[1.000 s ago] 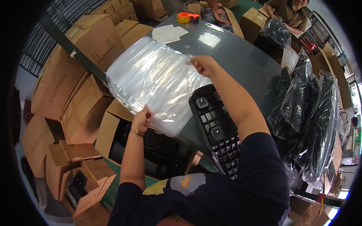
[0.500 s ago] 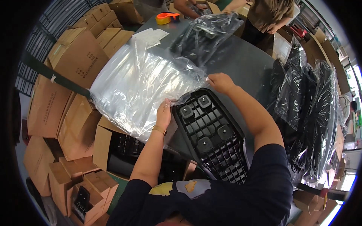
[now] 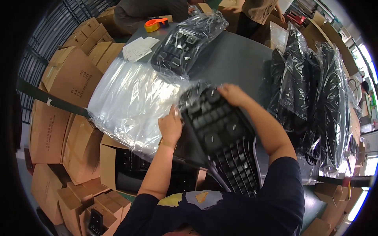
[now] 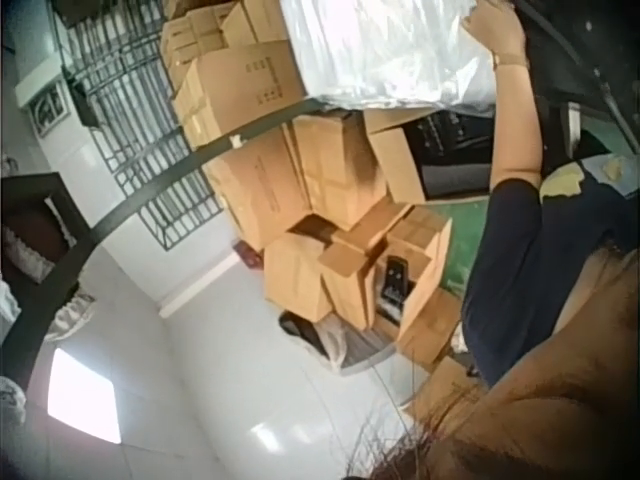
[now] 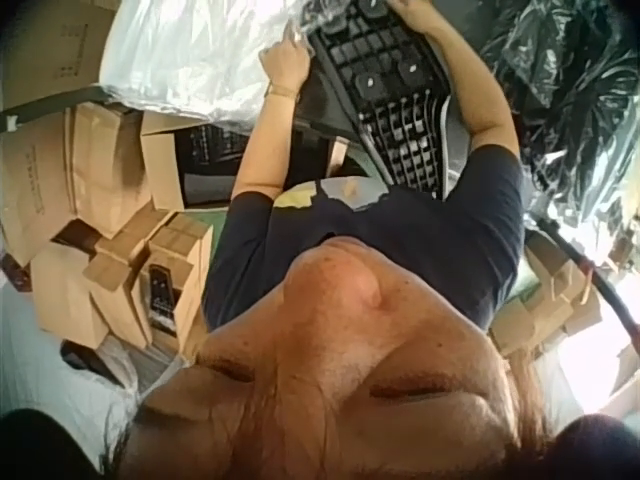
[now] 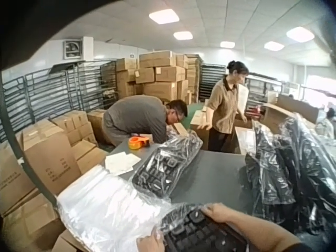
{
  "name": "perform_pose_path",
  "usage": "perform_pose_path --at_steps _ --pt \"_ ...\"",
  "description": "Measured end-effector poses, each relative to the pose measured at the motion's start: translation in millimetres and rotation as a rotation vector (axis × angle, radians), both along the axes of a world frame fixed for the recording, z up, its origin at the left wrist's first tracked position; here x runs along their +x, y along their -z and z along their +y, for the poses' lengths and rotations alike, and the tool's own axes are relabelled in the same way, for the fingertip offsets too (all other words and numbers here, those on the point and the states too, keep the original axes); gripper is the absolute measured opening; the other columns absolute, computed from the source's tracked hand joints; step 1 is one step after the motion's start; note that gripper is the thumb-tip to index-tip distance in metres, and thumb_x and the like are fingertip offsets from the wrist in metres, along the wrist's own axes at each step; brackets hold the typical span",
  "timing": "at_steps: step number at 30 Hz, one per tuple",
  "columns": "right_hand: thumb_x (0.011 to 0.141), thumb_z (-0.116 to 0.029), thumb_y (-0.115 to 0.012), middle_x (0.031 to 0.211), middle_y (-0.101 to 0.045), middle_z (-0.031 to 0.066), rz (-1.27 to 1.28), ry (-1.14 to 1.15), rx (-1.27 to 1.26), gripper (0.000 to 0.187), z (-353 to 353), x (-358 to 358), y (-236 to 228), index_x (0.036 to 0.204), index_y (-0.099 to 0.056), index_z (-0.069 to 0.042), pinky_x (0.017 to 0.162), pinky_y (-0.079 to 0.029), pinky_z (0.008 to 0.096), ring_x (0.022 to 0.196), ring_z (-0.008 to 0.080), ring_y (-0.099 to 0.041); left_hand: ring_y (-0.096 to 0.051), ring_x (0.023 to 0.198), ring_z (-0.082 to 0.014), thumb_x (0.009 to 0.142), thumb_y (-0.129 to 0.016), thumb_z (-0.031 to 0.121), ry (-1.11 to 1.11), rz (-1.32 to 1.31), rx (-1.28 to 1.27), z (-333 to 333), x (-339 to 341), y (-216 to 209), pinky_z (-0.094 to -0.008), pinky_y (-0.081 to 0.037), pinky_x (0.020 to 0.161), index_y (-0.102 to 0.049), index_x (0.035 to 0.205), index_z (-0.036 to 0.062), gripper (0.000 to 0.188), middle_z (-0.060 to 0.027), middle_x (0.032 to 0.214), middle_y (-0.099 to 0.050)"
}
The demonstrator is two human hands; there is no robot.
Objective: Packaging bicycle seats into plastic bags and placing them into cardboard boxes in a manufacturing environment.
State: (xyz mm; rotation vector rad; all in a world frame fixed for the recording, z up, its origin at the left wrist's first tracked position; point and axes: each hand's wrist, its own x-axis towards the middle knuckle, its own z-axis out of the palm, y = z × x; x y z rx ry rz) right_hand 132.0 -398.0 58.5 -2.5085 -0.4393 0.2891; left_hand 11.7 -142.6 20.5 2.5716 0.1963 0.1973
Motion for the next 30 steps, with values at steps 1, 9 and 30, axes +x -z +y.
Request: perform_pose_path --at_steps 1,9,30 --pt "0.089 -0.043 -0.044 0.095 -0.061 0.0250 -0.044 0.082 -0.036 0.046 -13.5 18.3 -4.0 0.097 -0.061 -0.001 0.083 -0.044 0.0437 0.094 0.0422 -0.056 -0.059 0.066 -0.0296 0.093 -0.038 0.032 0.013 -0.038 -0.021 -8.6 12.8 -2.9 -0.0392 -0.036 0.078 -0.049 0.125 0.0137 0.038 -0.0141 0.068 -0.063" --pt "0.090 -0.040 -0.040 0.091 -0.061 0.0230 -0.325 0.725 -0.159 0.042 -70.4 7.3 17.8 0.092 -0.062 -0.005 0.079 -0.045 0.0466 0.090 0.0423 -0.057 -0.053 0.070 -0.0260 0.090 -0.052 0.017 0.148 -0.702 -0.306 -64.2 69.9 3.9 -0.0340 -0.045 0.070 -0.060 0.114 0.0096 0.026 -0.0094 0.081 -0.053" --pt "0.080 -0.006 -0.060 0.085 -0.063 0.0094 -0.857 0.542 0.058 0.016 -12.1 -232.7 -7.0 0.096 -0.065 -0.007 0.063 -0.050 0.0321 0.074 0.0263 -0.062 -0.052 0.069 -0.0181 0.088 -0.056 0.015 0.227 -0.359 -0.761 -51.6 -37.1 -36.7 -0.0290 -0.042 0.065 -0.058 0.083 0.0026 0.013 -0.0074 0.076 -0.057"
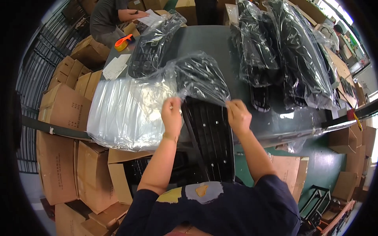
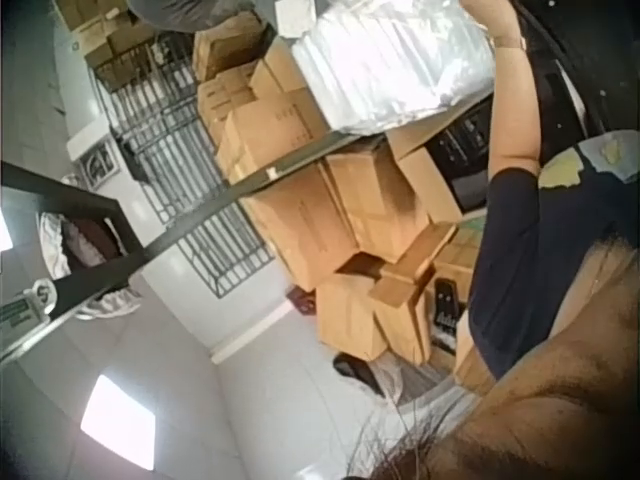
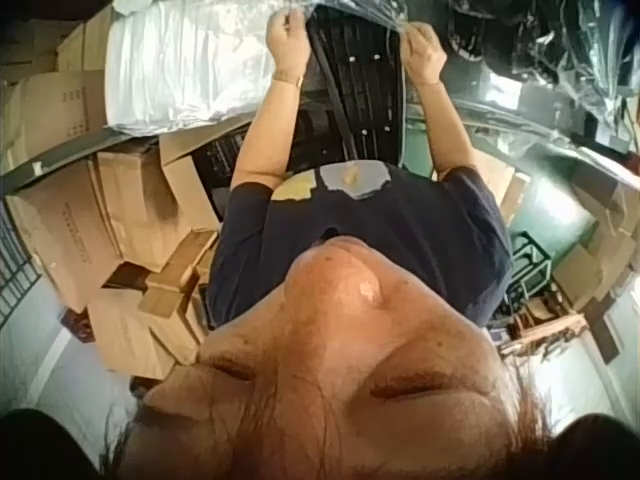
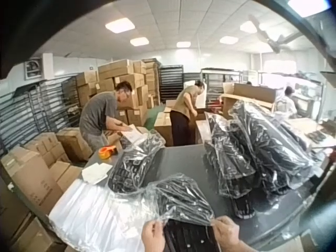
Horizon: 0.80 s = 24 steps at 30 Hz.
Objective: Packaging bicycle seats into plastic bags and placing them into cardboard boxes in a manufacturing environment.
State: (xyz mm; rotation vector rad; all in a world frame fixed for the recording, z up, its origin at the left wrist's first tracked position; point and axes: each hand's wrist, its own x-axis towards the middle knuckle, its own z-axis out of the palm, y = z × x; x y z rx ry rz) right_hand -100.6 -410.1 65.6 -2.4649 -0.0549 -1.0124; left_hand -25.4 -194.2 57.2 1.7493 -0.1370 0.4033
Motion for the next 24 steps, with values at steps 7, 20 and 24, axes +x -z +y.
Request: perform_pose_path --at_steps 7,20,24 --pt "0.082 -0.010 -0.059 0.065 -0.054 0.0090 0.042 0.084 0.165 0.007 4.1 25.4 7.5 0.077 -0.056 -0.007 0.057 -0.044 0.0363 0.063 0.0269 -0.055 -0.054 0.082 -0.0118 0.090 -0.054 0.015 0.385 0.241 -0.304 -1.6 -3.0 -12.6 -0.0237 -0.042 0.075 -0.060 0.088 0.0014 0.015 -0.0041 0.086 -0.060" --pt "0.086 -0.015 -0.057 0.106 -0.056 0.0105 1.181 -0.228 1.108 0.029 16.6 -216.2 46.9 0.111 -0.049 -0.002 0.085 -0.047 0.0326 0.095 0.0211 -0.057 -0.054 0.084 -0.0190 0.085 -0.056 0.014 1.468 0.241 -0.003 23.0 -178.2 28.9 -0.0304 -0.042 0.079 -0.062 0.094 0.0086 0.012 -0.0039 0.090 -0.058" --pt "0.087 -0.017 -0.056 0.107 -0.056 0.0110 0.941 -0.281 1.378 0.031 9.0 -174.1 44.0 0.113 -0.049 -0.001 0.086 -0.046 0.0334 0.096 0.0211 -0.057 -0.055 0.091 -0.0173 0.087 -0.052 0.015 1.594 0.613 -0.293 12.4 -172.1 9.2 -0.0294 -0.041 0.084 -0.060 0.099 0.0083 0.016 -0.0061 0.097 -0.057"
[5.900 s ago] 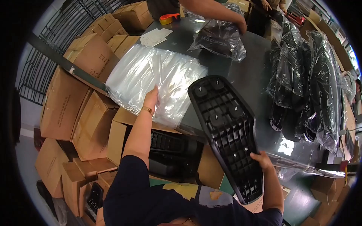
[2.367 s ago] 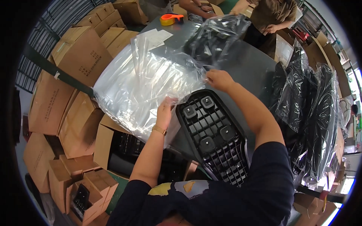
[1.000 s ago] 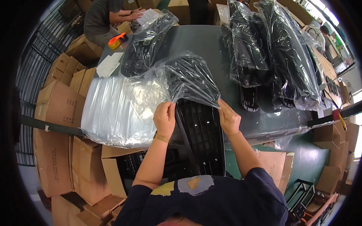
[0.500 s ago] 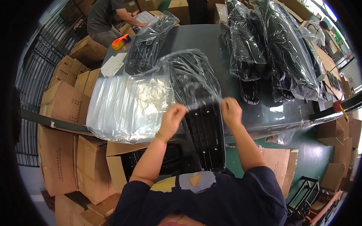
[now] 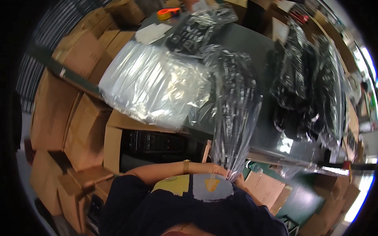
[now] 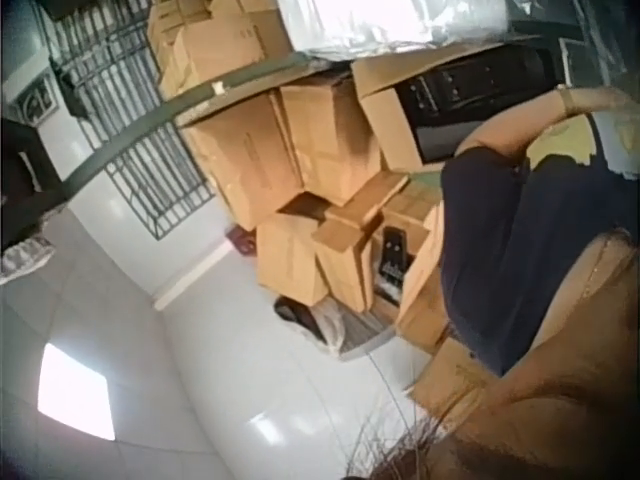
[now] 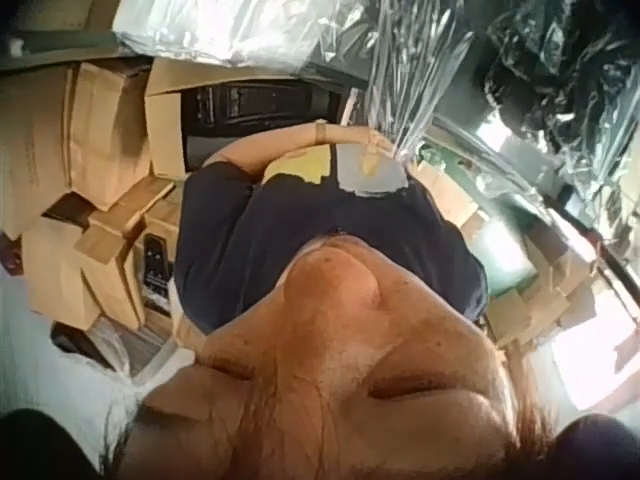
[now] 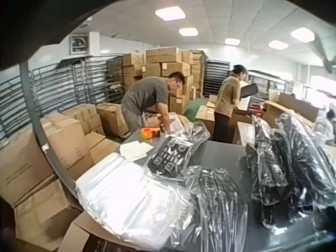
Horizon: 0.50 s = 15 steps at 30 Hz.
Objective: Packaging bicycle seats into plastic bags and placing them into cardboard boxes in a manufacturing environment.
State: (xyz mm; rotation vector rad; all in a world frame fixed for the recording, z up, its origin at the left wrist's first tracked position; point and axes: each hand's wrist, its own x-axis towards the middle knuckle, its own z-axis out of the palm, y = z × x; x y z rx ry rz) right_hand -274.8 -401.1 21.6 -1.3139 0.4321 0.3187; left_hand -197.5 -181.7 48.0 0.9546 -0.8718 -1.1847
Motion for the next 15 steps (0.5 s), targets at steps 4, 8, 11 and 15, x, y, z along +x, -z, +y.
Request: perform_pose_path --at_steps 4,8,11,15 --pt "0.087 -0.018 -0.055 0.108 -0.056 0.0116 -0.016 0.142 0.243 0.033 17.0 38.3 2.9 0.114 -0.049 0.000 0.087 -0.046 0.0341 0.097 0.0212 -0.057 -0.055 0.081 -0.0263 0.081 -0.061 0.018 -0.463 -0.599 -0.181 -9.8 28.8 -25.9 -0.0367 -0.042 0.073 -0.061 0.085 0.0089 0.010 -0.0055 0.080 -0.057" --pt "0.089 -0.025 -0.054 0.108 -0.057 0.0108 0.033 0.126 0.455 0.032 -3.0 123.6 30.7 0.111 -0.052 -0.002 0.086 -0.046 0.0353 0.103 0.0227 -0.055 -0.055 0.082 -0.0246 0.080 -0.058 0.017 -0.951 -0.906 0.045 19.3 48.4 -44.4 -0.0361 -0.042 0.073 -0.060 0.083 0.0106 0.007 -0.0047 0.079 -0.057" --pt "0.093 -0.027 -0.048 0.117 -0.055 0.0177 -0.084 0.043 0.470 0.038 3.3 214.9 7.9 0.118 -0.049 0.002 0.081 -0.048 0.0291 0.093 0.0199 -0.058 -0.059 0.082 -0.0256 0.083 -0.055 0.017 -1.042 -0.526 0.173 58.2 23.7 0.8 -0.0346 -0.046 0.073 -0.060 0.085 0.0072 0.011 -0.0077 0.085 -0.061" --pt "0.091 -0.018 -0.051 0.109 -0.059 0.0159 -0.053 -0.028 0.169 0.035 86.6 219.8 -14.0 0.120 -0.048 0.003 0.074 -0.048 0.0247 0.085 0.0129 -0.059 -0.062 0.079 -0.0225 0.082 -0.059 0.017 -1.350 -0.243 0.760 136.0 -46.5 128.5 -0.0317 -0.048 0.070 -0.063 0.086 0.0062 0.012 -0.0098 0.083 -0.063"
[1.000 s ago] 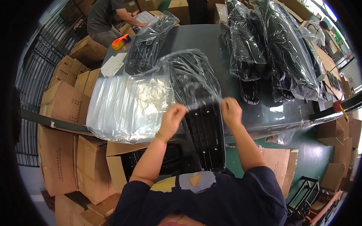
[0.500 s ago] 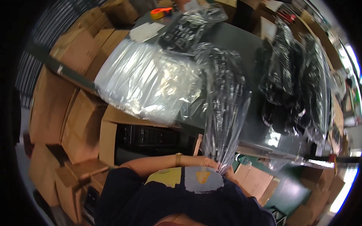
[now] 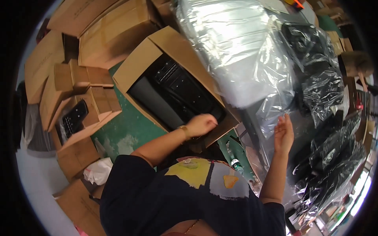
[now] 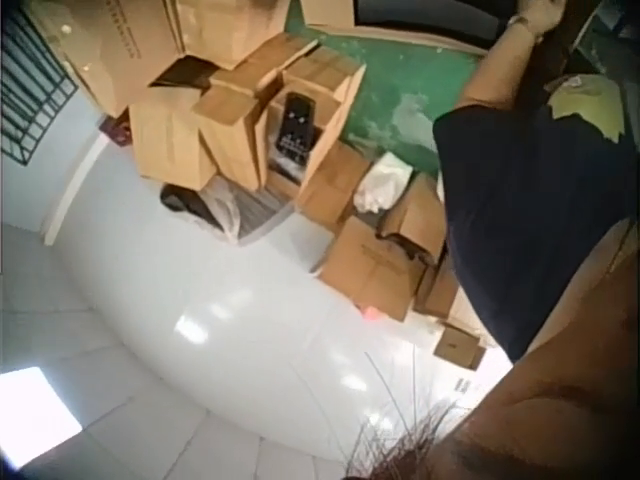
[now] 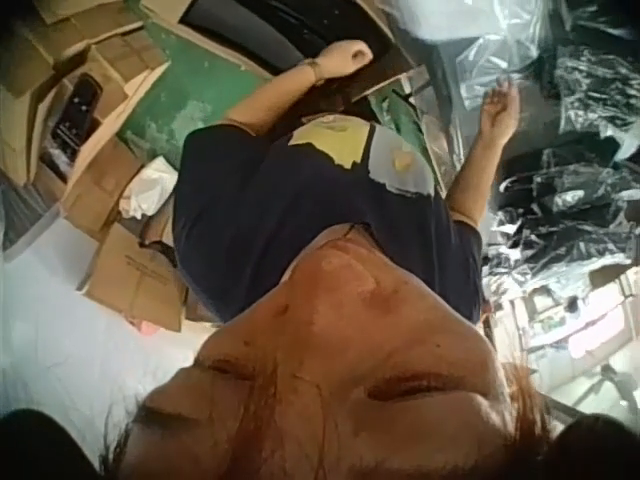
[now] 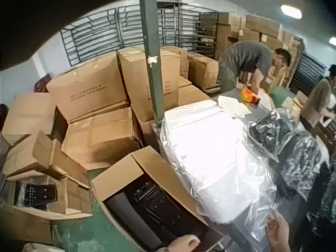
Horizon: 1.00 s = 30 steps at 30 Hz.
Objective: Packaging bicycle seats into plastic bags and placing them into cardboard boxes in a manufacturing environment.
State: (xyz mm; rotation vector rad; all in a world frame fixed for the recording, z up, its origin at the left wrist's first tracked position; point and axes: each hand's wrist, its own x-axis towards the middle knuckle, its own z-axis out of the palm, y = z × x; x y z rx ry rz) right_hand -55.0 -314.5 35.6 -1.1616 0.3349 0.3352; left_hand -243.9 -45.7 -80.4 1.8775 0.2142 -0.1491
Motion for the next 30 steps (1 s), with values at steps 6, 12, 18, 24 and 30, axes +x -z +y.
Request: perform_pose_path --at_steps 6,12,18,24,30 --pt "0.084 -0.014 -0.059 0.091 -0.065 0.0112 0.172 -0.862 -0.328 0.031 100.8 -93.7 48.4 0.112 -0.055 -0.001 0.065 -0.050 0.0246 0.075 0.0140 -0.061 -0.046 0.112 -0.0417 0.072 -0.063 0.022 -1.254 0.907 0.015 95.9 -108.2 135.2 -0.0402 -0.037 0.098 -0.039 0.126 -0.0054 0.065 -0.0292 0.128 -0.040" --pt "0.078 -0.028 -0.070 0.126 -0.048 0.0175 0.543 -1.258 -0.506 0.072 191.2 -173.9 232.0 0.133 -0.035 0.000 0.091 -0.045 0.0355 0.110 0.0236 -0.052 -0.042 0.121 -0.0362 0.075 -0.063 0.019 -1.238 0.819 -0.559 98.0 -159.8 177.8 -0.0355 -0.032 0.101 -0.023 0.134 -0.0101 0.078 -0.0254 0.133 -0.039" --pt "0.058 -0.041 -0.081 0.129 -0.043 0.0243 0.253 -1.384 -0.921 0.104 226.8 -207.7 305.5 0.133 -0.029 0.008 0.098 -0.038 0.0337 0.119 0.0303 -0.045 -0.037 0.123 -0.0353 0.083 -0.062 0.033 -1.177 0.759 -0.850 108.1 -161.1 147.6 -0.0476 -0.032 0.100 -0.013 0.141 0.0016 0.083 -0.0212 0.137 -0.034" --pt "0.057 -0.035 -0.082 0.097 -0.064 0.0180 -0.186 -1.446 -0.831 0.066 254.1 -197.4 199.4 0.102 -0.057 0.007 0.083 -0.047 0.0332 0.092 0.0248 -0.062 -0.048 0.105 -0.0335 0.080 -0.037 0.072 -1.309 0.670 -1.145 153.3 -189.6 154.5 -0.0522 -0.039 0.087 -0.035 0.130 0.0047 0.084 -0.0175 0.119 -0.047" --pt "0.065 -0.033 -0.079 0.089 -0.065 0.0150 -0.332 -1.381 -0.707 0.056 266.6 -226.2 123.5 0.099 -0.057 0.004 0.077 -0.049 0.0328 0.083 0.0230 -0.063 -0.052 0.104 -0.0304 0.083 -0.035 0.068 -1.546 0.330 -1.391 175.2 -177.1 143.3 -0.0461 -0.041 0.091 -0.047 0.124 0.0070 0.074 -0.0133 0.116 -0.054"
